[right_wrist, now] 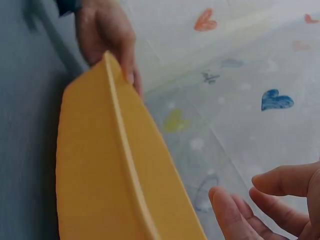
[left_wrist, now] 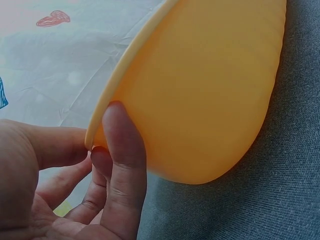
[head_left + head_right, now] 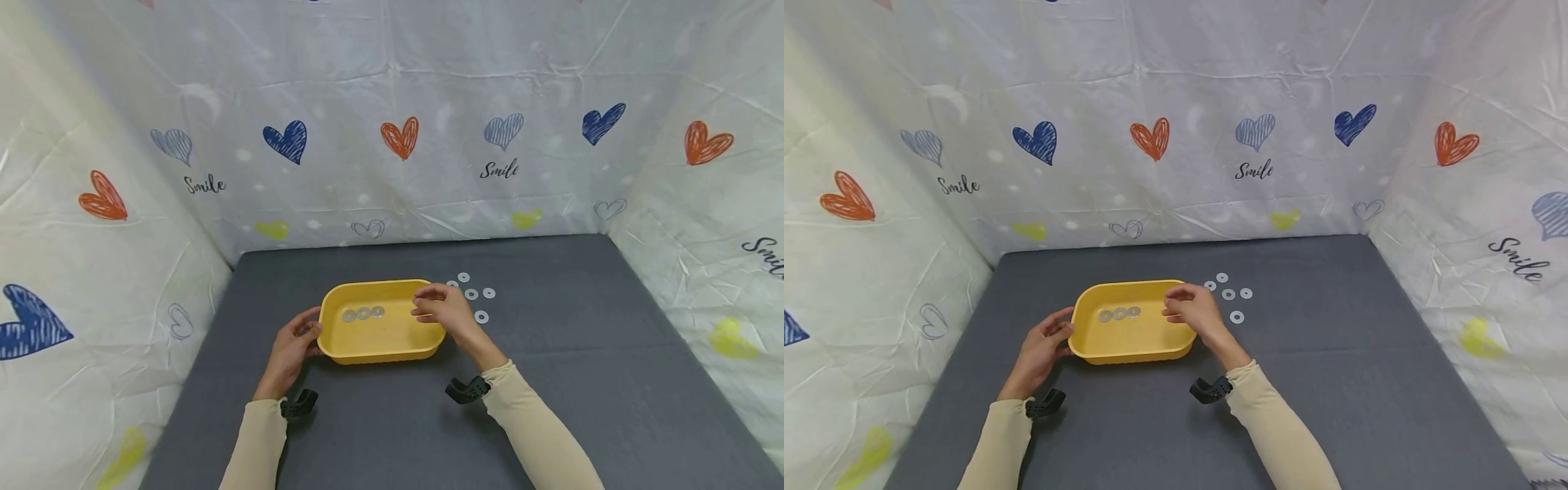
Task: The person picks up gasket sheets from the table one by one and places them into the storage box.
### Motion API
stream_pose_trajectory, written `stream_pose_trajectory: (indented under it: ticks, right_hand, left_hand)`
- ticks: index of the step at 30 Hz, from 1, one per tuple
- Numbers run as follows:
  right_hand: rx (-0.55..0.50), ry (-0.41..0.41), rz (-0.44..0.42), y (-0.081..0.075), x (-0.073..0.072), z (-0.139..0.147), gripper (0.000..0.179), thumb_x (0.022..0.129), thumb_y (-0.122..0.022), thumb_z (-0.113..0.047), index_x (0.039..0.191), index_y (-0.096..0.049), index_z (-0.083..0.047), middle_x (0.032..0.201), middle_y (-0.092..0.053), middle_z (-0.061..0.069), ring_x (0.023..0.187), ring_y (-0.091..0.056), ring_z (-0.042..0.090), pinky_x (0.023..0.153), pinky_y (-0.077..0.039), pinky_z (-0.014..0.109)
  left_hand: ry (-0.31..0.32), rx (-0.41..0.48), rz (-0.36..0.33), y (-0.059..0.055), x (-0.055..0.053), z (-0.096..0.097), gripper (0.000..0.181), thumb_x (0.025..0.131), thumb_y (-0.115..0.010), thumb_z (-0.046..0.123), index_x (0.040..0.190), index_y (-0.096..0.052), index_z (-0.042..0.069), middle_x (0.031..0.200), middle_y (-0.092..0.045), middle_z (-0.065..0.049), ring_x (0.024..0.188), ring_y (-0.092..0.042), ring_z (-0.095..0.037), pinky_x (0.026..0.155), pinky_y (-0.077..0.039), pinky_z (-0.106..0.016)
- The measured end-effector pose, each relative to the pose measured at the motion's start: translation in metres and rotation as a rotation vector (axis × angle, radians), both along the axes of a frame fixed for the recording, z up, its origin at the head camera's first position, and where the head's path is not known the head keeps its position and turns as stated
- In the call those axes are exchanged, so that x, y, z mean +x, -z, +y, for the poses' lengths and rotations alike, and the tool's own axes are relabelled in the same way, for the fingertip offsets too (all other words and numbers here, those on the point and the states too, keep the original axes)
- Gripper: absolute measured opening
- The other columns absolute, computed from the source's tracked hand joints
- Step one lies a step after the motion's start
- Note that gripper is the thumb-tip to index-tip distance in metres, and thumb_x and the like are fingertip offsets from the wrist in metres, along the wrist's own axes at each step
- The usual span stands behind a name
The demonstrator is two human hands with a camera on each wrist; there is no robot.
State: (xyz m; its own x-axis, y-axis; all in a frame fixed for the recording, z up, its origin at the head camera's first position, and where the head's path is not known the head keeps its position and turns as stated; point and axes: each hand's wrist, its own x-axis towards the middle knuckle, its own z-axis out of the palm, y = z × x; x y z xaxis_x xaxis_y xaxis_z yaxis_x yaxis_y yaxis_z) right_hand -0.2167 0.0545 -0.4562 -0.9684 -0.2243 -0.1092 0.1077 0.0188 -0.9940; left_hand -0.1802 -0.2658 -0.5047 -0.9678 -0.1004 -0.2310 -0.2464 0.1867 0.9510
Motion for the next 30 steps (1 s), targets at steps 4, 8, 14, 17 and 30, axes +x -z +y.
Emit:
stream_pose_trajectory:
  ticks: [4, 8, 14, 17, 30]
  right_hand:
    - [0.034, 0.023, -0.006, 0.003, -0.004, 0.015, 0.02, 0.091, -0.067, -0.008, 0.109, -0.067, 0.0, 0.112, -0.067, 0.023, 0.086, -0.074, 0.02, 0.077, -0.06, 0.035]
    - [0.075, 0.039, -0.008, 0.004, -0.006, 0.031, 0.024, 0.093, -0.066, -0.009, 0.114, -0.066, 0.002, 0.116, -0.065, 0.026, 0.089, -0.073, 0.021, 0.082, -0.06, 0.04]
    - [0.267, 0.079, 0.071, 0.005, -0.009, 0.049, 0.024, 0.09, -0.067, -0.011, 0.111, -0.069, 0.0, 0.108, -0.07, 0.019, 0.089, -0.072, 0.026, 0.085, -0.057, 0.05]
    - [0.367, 0.088, 0.118, 0.009, -0.011, 0.058, 0.02, 0.089, -0.069, -0.014, 0.108, -0.071, -0.006, 0.103, -0.072, 0.014, 0.087, -0.072, 0.026, 0.082, -0.058, 0.049]
    - [0.564, 0.039, 0.381, 0.029, -0.014, 0.102, 0.032, 0.09, -0.072, -0.028, 0.117, -0.07, -0.011, 0.1, -0.071, 0.008, 0.091, -0.066, 0.024, 0.071, -0.054, 0.034]
  left_hand:
    - [-0.005, 0.009, -0.002, 0.001, -0.001, 0.0, 0.046, 0.101, -0.057, 0.021, 0.145, -0.047, 0.022, 0.125, -0.053, -0.017, 0.087, -0.063, -0.019, 0.07, -0.058, -0.03]
    - [-0.007, 0.018, -0.004, 0.002, -0.001, 0.0, 0.046, 0.101, -0.057, 0.021, 0.146, -0.046, 0.022, 0.124, -0.053, -0.016, 0.087, -0.063, -0.019, 0.07, -0.058, -0.03]
    - [0.003, 0.02, 0.009, 0.002, -0.002, -0.001, 0.046, 0.101, -0.056, 0.021, 0.146, -0.046, 0.022, 0.125, -0.053, -0.016, 0.087, -0.064, -0.019, 0.07, -0.058, -0.03]
    - [0.001, 0.024, 0.013, 0.003, -0.002, -0.001, 0.045, 0.101, -0.056, 0.021, 0.145, -0.047, 0.021, 0.124, -0.053, -0.016, 0.086, -0.064, -0.018, 0.07, -0.059, -0.03]
    - [0.002, 0.023, 0.008, 0.002, -0.001, -0.002, 0.045, 0.101, -0.056, 0.021, 0.145, -0.047, 0.022, 0.122, -0.054, -0.015, 0.087, -0.063, -0.02, 0.071, -0.058, -0.029]
